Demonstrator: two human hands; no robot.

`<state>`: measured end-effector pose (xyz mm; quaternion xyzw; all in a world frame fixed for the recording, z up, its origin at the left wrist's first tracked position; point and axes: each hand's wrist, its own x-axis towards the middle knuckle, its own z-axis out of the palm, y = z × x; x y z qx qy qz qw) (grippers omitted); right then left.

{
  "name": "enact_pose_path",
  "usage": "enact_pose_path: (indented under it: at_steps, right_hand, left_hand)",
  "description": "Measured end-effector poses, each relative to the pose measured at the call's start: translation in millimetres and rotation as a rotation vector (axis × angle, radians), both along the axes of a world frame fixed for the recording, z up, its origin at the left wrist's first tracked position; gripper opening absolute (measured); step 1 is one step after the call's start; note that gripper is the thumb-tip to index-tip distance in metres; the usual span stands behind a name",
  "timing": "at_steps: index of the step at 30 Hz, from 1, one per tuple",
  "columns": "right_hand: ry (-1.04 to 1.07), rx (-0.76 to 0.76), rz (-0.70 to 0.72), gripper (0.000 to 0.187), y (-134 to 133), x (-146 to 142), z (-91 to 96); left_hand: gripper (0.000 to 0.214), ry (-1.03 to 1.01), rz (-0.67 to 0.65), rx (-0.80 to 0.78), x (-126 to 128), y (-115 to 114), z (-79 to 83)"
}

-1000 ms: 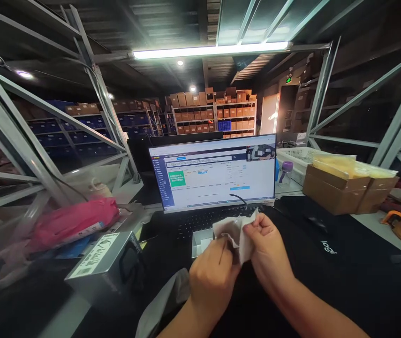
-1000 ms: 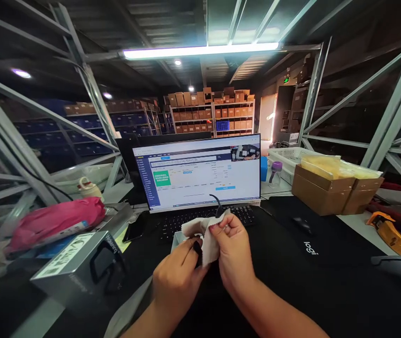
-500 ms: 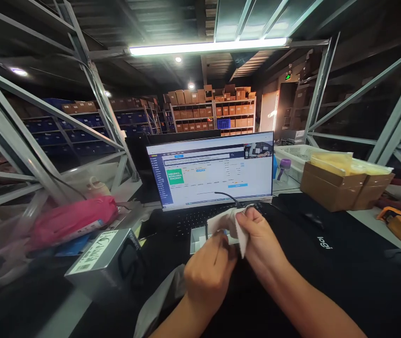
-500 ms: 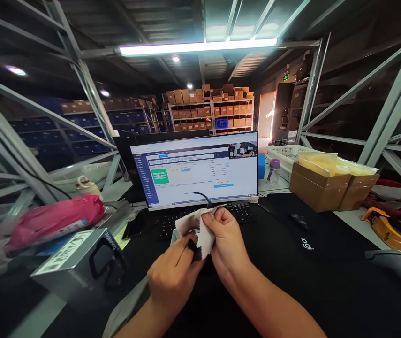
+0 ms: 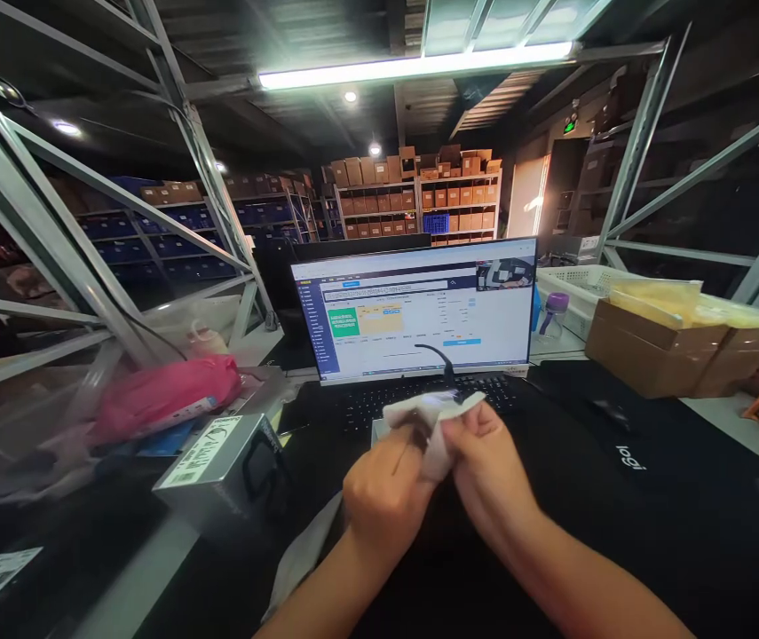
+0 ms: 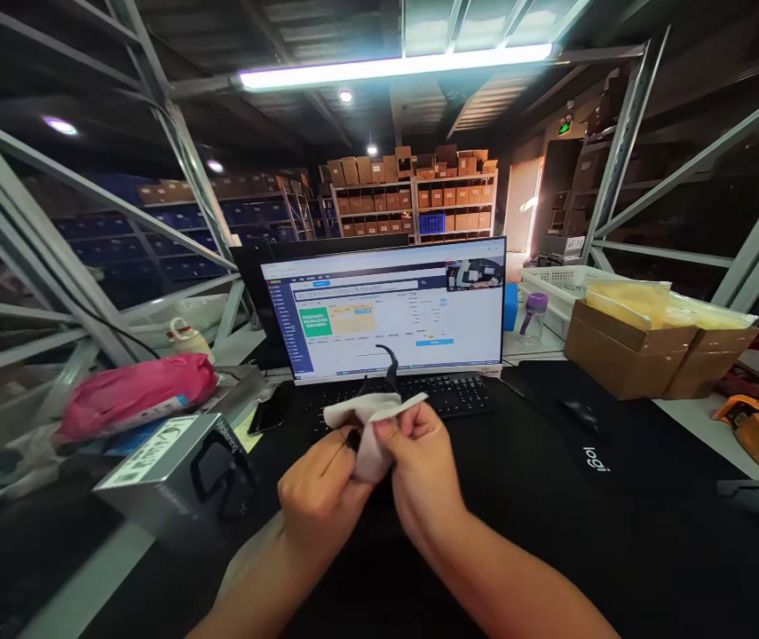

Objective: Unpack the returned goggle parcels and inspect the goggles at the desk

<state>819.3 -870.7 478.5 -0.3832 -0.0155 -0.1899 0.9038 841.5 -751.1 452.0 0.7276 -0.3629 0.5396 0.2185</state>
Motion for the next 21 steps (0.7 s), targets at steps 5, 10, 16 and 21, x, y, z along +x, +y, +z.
enact_pose_path:
  at_steps: [5,10,16,21]
  right_hand:
    - [0.022,0.15,0.055,0.056,-14,6,14.0]
    - [0.004,-0.141,-0.216,0.052,26,-2,-21.1]
    - [-0.018,-0.235,-0.102,0.052,24,-8,-13.8]
    - [0.019,0.059,0.081,0.059,-17,1,18.6]
  left_hand:
    - [0.013,0.008,0.001,0.053,2,-5,-4.0]
    - [0.021,0.073,0.095,-0.026,0,4,5.8]
    - [0.029,0.101,0.088,-0.081,-4,7,9.0]
    - [0.01,0.026,-0.008,0.036,-2,-1,0.0]
